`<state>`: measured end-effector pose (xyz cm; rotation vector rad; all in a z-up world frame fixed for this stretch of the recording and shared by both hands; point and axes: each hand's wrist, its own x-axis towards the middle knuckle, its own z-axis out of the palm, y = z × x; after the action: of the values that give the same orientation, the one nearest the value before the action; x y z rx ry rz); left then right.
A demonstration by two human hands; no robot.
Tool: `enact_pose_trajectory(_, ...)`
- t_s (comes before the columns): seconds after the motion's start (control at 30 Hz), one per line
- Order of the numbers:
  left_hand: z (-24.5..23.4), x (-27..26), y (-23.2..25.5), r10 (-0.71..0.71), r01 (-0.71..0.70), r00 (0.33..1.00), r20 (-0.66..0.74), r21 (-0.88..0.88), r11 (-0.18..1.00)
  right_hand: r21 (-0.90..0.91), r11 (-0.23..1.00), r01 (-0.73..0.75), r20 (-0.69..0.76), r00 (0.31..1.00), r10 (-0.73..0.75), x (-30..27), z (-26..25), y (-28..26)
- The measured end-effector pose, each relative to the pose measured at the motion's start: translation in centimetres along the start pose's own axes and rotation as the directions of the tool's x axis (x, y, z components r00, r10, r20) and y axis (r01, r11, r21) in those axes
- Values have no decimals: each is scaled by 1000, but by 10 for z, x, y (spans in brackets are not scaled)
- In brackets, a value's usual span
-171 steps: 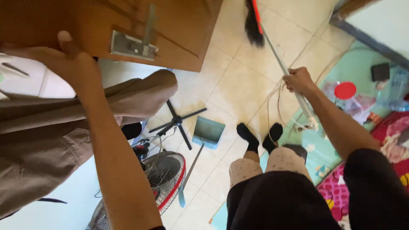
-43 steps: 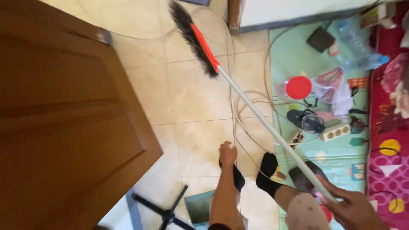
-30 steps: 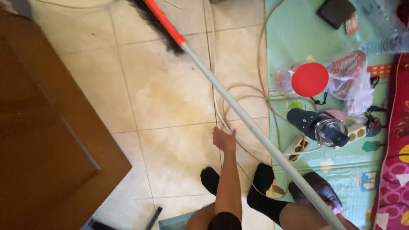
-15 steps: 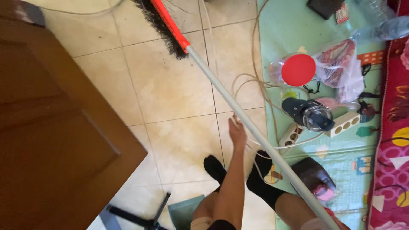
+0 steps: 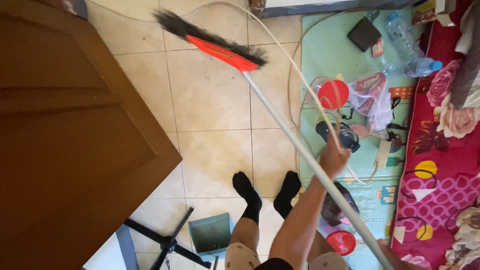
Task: Sweeping the tiled floor of a bedroom using a broom and dustpan.
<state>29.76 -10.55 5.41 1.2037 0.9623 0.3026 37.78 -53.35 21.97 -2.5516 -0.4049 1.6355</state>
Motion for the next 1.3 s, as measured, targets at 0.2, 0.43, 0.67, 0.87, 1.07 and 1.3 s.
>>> enact_pose_trajectory(0.2, 46, -14, -25, 594, -577, 802, -61, 176, 798, -82, 997, 13, -36, 999, -16, -6, 29, -68)
enact_pose_trajectory(0.43, 37, -44, 63, 52, -93, 971, 232, 170, 981, -60, 996, 74, -28, 997, -75, -26, 32, -230)
enact_pose_trajectory(0.67, 54, -52, 57, 23, -63, 968, 249, 152, 986, 246, 969, -12, 180, 983, -34, -59, 23, -284)
enact_pose_trajectory(0.87, 31, -55, 84, -133, 60, 938, 319, 229, 972, 173, 932, 319, 13, 945, -326, -56, 14, -224)
enact_pose_trajectory(1.07, 89, -46, -58, -9, 18, 999, 42, -207, 978, 13, 960, 280, -2, 960, -280, -39, -48, -105)
enact_pose_trajectory(1.3, -17, -48, 34, -540, 317, 839, -64, -749, 581, -161, 967, 199, -66, 975, -212, -25, -142, -75)
